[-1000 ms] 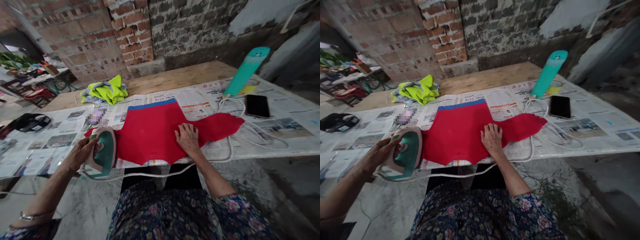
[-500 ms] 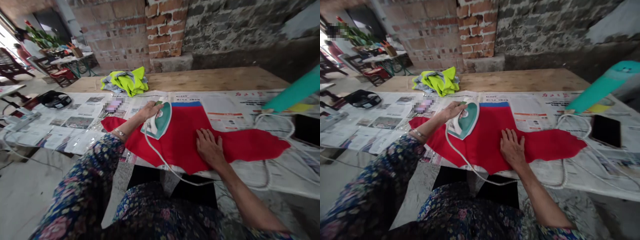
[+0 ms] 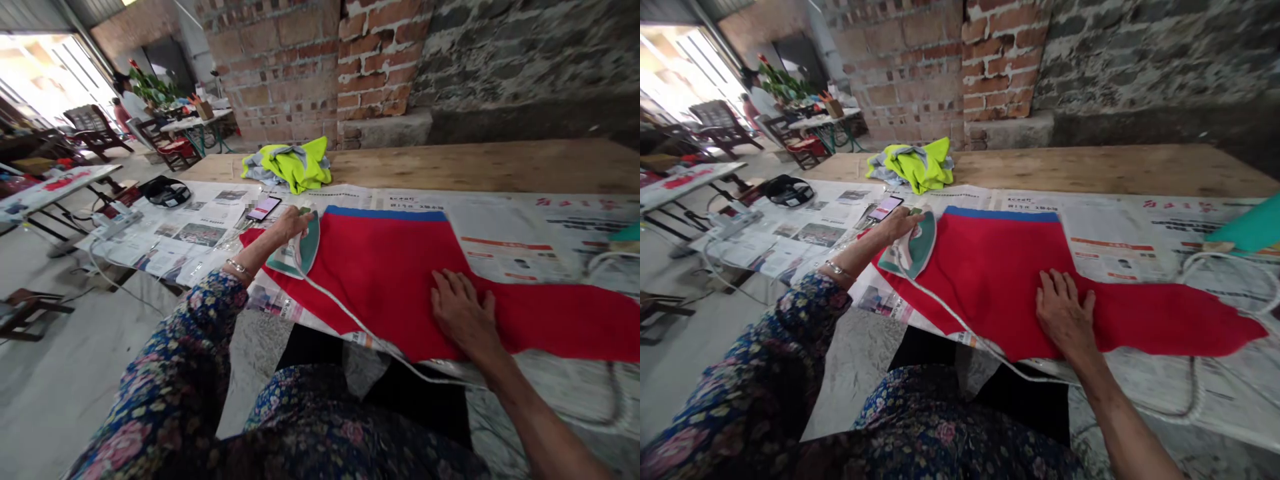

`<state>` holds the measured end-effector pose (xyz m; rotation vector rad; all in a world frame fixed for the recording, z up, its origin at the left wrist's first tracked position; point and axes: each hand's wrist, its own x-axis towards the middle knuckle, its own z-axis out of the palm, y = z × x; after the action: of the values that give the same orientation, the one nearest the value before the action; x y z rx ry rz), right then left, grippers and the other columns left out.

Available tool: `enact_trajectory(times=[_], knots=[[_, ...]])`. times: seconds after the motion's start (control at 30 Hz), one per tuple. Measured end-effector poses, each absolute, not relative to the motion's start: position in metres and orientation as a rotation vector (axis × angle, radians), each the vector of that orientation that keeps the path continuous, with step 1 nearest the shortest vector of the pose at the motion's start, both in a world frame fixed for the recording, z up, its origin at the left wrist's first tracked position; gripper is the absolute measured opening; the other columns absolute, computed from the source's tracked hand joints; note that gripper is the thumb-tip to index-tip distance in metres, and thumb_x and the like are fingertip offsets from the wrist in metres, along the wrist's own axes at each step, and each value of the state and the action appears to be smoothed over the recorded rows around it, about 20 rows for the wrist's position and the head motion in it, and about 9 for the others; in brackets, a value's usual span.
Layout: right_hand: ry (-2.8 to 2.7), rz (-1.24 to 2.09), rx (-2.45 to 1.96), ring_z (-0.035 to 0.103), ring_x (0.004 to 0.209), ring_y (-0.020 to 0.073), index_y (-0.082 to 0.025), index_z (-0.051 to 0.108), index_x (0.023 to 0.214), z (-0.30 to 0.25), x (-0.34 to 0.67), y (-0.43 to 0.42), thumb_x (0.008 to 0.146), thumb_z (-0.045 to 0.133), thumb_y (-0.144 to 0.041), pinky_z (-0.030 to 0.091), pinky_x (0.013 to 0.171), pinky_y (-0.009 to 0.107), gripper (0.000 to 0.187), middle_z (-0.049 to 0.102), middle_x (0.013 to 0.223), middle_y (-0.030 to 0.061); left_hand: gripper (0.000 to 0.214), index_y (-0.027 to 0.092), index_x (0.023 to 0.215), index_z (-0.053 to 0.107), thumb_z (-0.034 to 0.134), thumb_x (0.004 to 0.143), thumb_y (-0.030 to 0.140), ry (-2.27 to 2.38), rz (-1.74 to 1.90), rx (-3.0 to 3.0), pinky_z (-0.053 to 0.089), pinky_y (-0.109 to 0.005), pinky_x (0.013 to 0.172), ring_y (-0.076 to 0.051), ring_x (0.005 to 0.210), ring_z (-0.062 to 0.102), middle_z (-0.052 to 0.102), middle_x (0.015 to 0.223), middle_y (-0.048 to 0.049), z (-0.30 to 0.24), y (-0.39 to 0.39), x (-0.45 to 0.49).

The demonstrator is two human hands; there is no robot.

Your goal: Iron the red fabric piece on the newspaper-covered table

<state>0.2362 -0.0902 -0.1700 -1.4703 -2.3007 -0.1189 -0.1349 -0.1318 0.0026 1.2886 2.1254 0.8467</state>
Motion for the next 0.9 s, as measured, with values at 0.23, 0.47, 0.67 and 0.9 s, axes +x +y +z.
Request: enact_trajectory(times=[0.23,0.47,0.67,0.9], knots=[[-2.255,-0.018,-1.447,0.057,0.145,0.0417,-0.023,0.064,0.151,-0.173,0.239,-0.088,0.107,0.036,-0.030,0.041,0.118,0.079,0.053,0.067,0.153,0.0202,0.031,0.021,0.075,0.053,0.065,0.104,0.026,1.944,0.860,1.219,0.043,-0.020,0.052,-0.008,0.049,0.053,0.056,0.059,0.0052,0.009,-0.220,-0.089],[-2.224,0.113,-1.502,0.057,0.147,0.0398,-0.023,0.066,0.146,-0.170,0.240,-0.086,0.108,0.025,-0.036,0.037,0.121,0.077,0.058,0.066,0.155,0.0201,0.023,0.023,0.084,0.051,0.063,0.101,0.032,1.609,0.758,1.300,0.044,-0.024,0.054,-0.010,0.053,0.056,0.056,0.068,0.0063,-0.007,-0.220,-0.023],[-2.191,0.084,-1.470,0.060,0.143,0.0407,-0.022,0.068,0.145,-0.177,0.238,-0.079,0.105,0.029,-0.037,0.039,0.120,0.078,0.058,0.069,0.151,0.0198,0.023,0.024,0.084,0.048,0.062,0.100,0.034,1.722,0.843,1.218,0.045,-0.022,0.053,-0.008,0.051,0.055,0.054,0.065,0.0079,-0.013,-0.224,-0.034],[-2.272,-0.026,-1.347,0.070,0.127,0.0454,-0.028,0.066,0.153,-0.114,0.259,-0.128,0.106,0.027,-0.038,0.053,0.101,0.078,0.062,0.075,0.140,0.0216,0.031,0.025,0.076,0.048,0.066,0.100,0.033,1.947,0.977,1.094,0.043,-0.022,0.050,-0.010,0.049,0.055,0.055,0.058,0.0071,-0.012,-0.257,-0.094]])
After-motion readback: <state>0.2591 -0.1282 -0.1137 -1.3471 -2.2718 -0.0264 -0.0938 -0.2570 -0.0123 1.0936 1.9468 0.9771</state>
